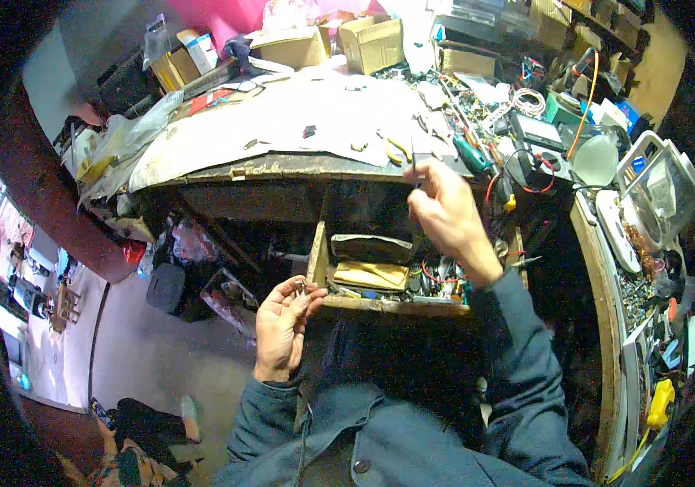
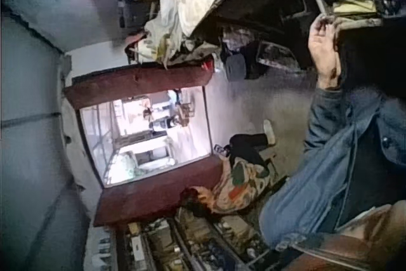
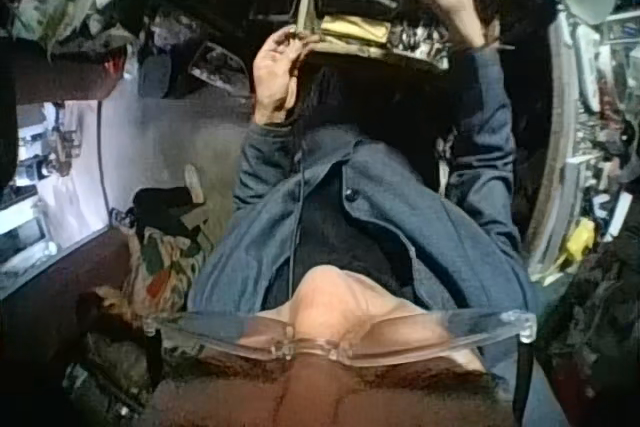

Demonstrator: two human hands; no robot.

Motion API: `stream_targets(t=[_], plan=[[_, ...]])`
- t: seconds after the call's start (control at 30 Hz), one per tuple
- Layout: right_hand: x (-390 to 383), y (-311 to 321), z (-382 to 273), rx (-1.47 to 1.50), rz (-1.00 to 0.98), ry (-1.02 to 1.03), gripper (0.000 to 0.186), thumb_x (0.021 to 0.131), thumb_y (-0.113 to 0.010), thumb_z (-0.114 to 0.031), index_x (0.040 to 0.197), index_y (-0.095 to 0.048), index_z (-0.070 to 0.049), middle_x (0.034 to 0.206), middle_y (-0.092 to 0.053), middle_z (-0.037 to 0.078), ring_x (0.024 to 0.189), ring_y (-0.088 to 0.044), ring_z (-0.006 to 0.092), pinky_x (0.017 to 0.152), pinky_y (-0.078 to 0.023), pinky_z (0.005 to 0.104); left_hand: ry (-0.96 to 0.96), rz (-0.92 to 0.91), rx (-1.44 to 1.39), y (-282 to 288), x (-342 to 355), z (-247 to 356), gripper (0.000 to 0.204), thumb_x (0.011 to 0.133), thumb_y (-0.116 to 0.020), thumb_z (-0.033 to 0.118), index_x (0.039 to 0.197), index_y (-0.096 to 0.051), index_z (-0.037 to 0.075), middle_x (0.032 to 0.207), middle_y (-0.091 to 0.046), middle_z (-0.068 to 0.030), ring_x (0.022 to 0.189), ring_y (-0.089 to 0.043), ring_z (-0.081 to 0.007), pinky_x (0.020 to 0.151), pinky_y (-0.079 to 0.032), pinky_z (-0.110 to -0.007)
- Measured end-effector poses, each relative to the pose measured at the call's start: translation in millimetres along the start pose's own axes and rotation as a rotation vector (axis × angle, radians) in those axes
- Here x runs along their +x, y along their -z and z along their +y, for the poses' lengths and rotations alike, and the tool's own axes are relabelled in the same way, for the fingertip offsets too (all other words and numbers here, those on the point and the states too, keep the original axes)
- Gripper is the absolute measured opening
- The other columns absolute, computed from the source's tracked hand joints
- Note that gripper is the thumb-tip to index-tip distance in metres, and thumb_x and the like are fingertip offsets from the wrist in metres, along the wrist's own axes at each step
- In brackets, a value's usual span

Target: The person works at a cluttered workbench, using pliers and a multimeter to strip and test small wires. They repeatedly twist wire ends and measure continuity while handling various small electronic components.

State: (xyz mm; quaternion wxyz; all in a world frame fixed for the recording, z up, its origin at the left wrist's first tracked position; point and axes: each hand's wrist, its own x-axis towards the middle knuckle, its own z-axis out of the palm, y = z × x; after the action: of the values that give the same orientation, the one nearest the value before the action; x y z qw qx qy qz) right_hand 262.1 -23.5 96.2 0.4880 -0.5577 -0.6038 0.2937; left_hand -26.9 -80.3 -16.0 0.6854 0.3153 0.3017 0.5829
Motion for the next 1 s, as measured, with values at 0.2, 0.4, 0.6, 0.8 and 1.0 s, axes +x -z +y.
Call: stream_targets(t=[0.2, 0.4, 0.6, 0.8, 1.0], plan=[[-92, -52, 33, -0.159, -0.048, 0.13, 0.021, 0.099, -0.062, -0.013, 0.118, -0.063, -0.003, 0.071, -0.064, 0.017, 0.057, -0.062, 0.0227, 0.057, -0.048, 0.0361, -0.1, -0.021, 0.327, 9, -16, -9, 0.017, 0.102, -0.059, 0.006, 0.116, -0.054, -0.002, 0.109, -0.068, -0.0147, 0.089, -0.073, -0.0239, 0.077, -0.062, -0.034], [-126, -73, 8, -0.228, -0.134, 0.146, 0.027, 0.096, -0.064, -0.011, 0.122, -0.064, -0.003, 0.082, -0.07, 0.018, 0.069, -0.07, 0.034, 0.062, -0.054, 0.041, -0.219, 0.121, 0.622, 7, -15, -12, 0.021, 0.099, -0.067, 0.006, 0.117, -0.062, -0.003, 0.101, -0.069, -0.008, 0.085, -0.069, -0.014, 0.074, -0.061, -0.03], [-147, -91, -2, -0.214, -0.213, 0.191, 0.034, 0.092, -0.065, -0.003, 0.127, -0.064, -0.005, 0.071, -0.064, 0.016, 0.057, -0.065, 0.0267, 0.056, -0.05, 0.0342, -0.244, 0.177, 0.402, 5, -17, -21, 0.023, 0.097, -0.068, 0.002, 0.118, -0.062, -0.006, 0.106, -0.071, -0.0116, 0.091, -0.072, -0.0177, 0.081, -0.061, -0.03], [-151, -106, 4, -0.185, -0.232, 0.181, 0.032, 0.092, -0.065, -0.004, 0.124, -0.064, -0.005, 0.069, -0.064, 0.017, 0.059, -0.067, 0.0316, 0.056, -0.052, 0.0376, -0.228, 0.197, 0.377, 3, -20, -20, 0.024, 0.097, -0.068, 0.001, 0.119, -0.062, -0.006, 0.108, -0.071, -0.013, 0.093, -0.073, -0.0198, 0.083, -0.061, -0.032], [-149, -115, 3, -0.18, -0.235, 0.214, 0.03, 0.092, -0.064, -0.005, 0.123, -0.063, -0.005, 0.065, -0.061, 0.018, 0.057, -0.065, 0.034, 0.054, -0.05, 0.0411, -0.221, 0.207, 0.369, 2, -22, -21, 0.024, 0.097, -0.067, 0.001, 0.119, -0.061, -0.006, 0.108, -0.071, -0.0129, 0.094, -0.073, -0.0195, 0.083, -0.059, -0.029]])
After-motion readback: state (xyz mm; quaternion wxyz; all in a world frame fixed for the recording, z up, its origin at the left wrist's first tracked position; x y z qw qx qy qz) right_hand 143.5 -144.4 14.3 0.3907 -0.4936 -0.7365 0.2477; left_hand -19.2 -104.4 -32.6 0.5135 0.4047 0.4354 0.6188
